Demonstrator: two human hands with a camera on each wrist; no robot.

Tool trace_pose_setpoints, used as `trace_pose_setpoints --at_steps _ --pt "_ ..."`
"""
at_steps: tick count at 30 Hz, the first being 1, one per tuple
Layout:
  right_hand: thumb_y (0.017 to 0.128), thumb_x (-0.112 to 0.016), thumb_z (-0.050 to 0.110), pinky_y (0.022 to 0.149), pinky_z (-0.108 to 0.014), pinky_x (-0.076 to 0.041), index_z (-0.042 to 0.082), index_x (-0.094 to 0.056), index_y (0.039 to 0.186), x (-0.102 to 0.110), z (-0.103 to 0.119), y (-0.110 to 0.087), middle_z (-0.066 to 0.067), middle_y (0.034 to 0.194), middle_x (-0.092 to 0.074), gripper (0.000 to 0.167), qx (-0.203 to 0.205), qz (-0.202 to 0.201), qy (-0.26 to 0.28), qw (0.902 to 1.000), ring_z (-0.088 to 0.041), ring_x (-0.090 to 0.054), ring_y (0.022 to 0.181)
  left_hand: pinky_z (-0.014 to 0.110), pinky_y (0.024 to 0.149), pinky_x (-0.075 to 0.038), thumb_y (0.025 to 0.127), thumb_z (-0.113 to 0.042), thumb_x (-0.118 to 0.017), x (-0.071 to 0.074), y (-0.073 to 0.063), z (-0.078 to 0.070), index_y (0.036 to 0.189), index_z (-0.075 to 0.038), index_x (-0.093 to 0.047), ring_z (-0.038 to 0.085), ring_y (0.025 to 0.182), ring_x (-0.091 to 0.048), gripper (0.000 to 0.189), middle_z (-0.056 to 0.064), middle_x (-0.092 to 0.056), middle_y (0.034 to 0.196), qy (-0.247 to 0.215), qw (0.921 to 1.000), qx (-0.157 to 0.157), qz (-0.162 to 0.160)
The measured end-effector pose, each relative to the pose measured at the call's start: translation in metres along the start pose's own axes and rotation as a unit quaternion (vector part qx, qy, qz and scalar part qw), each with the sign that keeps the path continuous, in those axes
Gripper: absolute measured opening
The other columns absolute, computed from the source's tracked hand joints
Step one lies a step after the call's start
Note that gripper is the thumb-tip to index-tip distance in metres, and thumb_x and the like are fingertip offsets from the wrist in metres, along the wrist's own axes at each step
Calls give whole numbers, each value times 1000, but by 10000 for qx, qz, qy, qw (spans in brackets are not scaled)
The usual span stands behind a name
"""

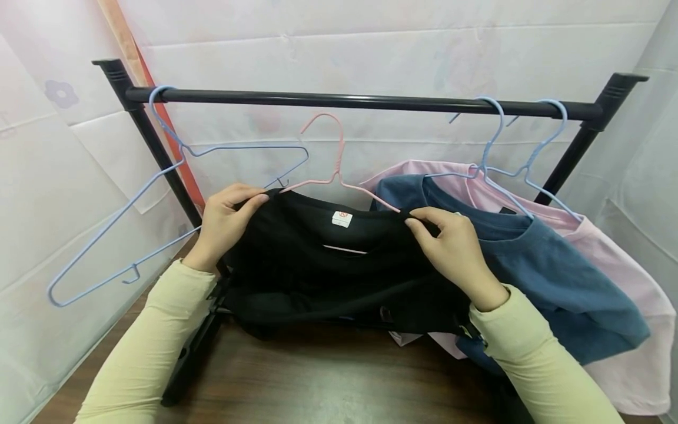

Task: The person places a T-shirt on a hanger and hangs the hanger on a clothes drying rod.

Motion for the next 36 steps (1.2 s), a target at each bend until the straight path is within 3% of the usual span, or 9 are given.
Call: trace_pose_setpoints --at_steps 5,8,15,23,29,33,36 --pt "89 -70 5 62 -11 -37 3 -75 99 -1 0 1 -13 92 -75 11 132 -104 -16 9999 4 -48 64 19 81 -48 91 -14 -69 -1 1 -1 102 -6 -77 13 89 -64 16 9 -72 94 4 10000 25 87" --pt "89 -70 5 61 -12 -37 3 -74 98 1 -2 -1 -13 90 -75 10 165 -166 -12 9997 3 -47 63 19 85 -48 92 -15 -69 1 0 0 104 -7 -77 16 93 -65 17 8 -72 98 26 9998 84 188" --pt "90 -70 7 67 -9 -37 2 -74 99 9 -3 -4 -13 90 -74 11 -1 -174 43 9998 13 -50 73 20 86 -48 92 -17 -69 7 -1 4 106 -8 -76 18 95 -65 18 7 -72 101 360 9990 117 229" --pt "92 -68 14 74 -6 -39 5 -75 103 13 -1 -7 -12 98 -75 15 -269 198 29 9994 19 -51 86 26 84 -48 93 -14 -67 6 -4 6 102 -4 -75 20 92 -64 15 9 -71 99 463 9986 45 252" --pt "91 -70 12 78 -5 -38 10 -76 105 22 -3 -11 -8 101 -74 15 -170 324 3 9993 19 -51 92 22 82 -47 93 -12 -66 8 -5 7 101 -3 -74 17 90 -62 14 10 -70 98 397 9990 -29 179" --pt "89 -72 9 73 -7 -38 11 -76 102 27 -9 -13 -3 92 -73 14 -63 359 -25 9993 14 -51 83 20 81 -46 93 -11 -67 10 -6 8 100 -4 -74 11 89 -60 13 10 -71 97 342 9994 -24 92" --pt "86 -74 6 76 -5 -38 12 -77 98 30 -13 -15 7 89 -71 13 2 321 34 9995 14 -55 93 20 82 -45 93 -10 -67 10 -7 9 98 -4 -75 8 88 -59 11 9 -71 96 275 9996 -22 46"
Point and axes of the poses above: each hand's wrist, its own y-axis towards the middle knuckle, its own x-axis out of the back of the hand, z = x × y, the point moved 2 cm from there along y, towards the middle knuckle
